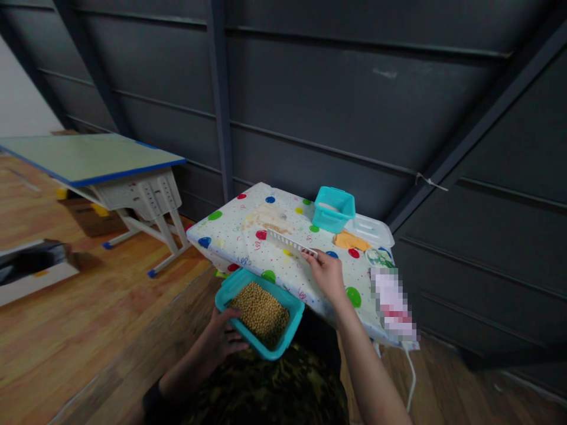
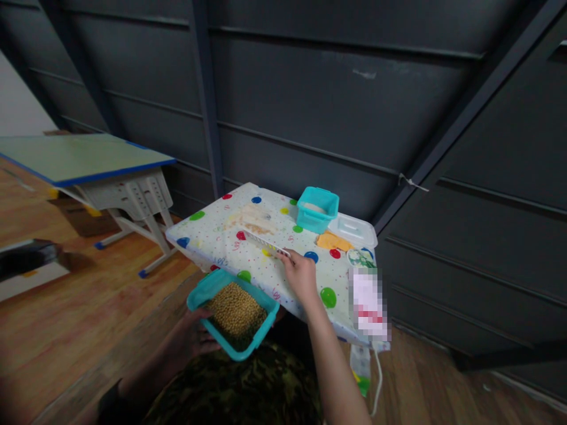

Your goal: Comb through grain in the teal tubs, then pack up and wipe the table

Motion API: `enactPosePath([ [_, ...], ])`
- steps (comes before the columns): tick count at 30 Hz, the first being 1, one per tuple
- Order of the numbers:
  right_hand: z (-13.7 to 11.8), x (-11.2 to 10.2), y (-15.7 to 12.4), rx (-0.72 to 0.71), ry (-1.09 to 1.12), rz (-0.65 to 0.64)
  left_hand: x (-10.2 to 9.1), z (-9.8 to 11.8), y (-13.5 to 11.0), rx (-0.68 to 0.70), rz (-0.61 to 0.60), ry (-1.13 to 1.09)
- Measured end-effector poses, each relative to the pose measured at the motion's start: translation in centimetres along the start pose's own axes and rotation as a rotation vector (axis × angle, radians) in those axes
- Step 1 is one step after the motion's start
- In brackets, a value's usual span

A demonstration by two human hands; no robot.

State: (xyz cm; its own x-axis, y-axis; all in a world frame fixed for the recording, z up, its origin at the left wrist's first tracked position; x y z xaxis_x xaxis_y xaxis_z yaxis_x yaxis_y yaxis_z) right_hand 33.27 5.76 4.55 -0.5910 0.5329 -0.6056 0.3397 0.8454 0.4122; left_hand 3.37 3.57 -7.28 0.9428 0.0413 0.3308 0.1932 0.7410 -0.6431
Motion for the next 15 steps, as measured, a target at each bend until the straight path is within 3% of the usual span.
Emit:
enactPosePath([
  [4,-0.9,0.5,-0.5,-0.022,0.032,-0.049,-0.2,-0.2,-0.2,0.022,0.046,-0.019],
  [15,-4.1,1.4,-3.1,-0.051,0.085,-0.09,1.6,1.9,-2.0,0.007,0.023,0.003],
])
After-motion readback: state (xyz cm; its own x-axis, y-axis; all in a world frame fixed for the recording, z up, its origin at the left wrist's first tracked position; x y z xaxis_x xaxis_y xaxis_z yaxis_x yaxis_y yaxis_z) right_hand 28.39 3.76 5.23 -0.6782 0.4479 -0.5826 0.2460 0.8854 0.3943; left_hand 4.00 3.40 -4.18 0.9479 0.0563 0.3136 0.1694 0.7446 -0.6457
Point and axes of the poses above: each hand's wrist, its own y-axis towards the middle knuckle, its own x-axis out of the palm, z = x × y, the point moved 2 cm from there along y, towards the middle knuckle, and after that the axes turned 5 degrees about x, right-handed, at the moved point
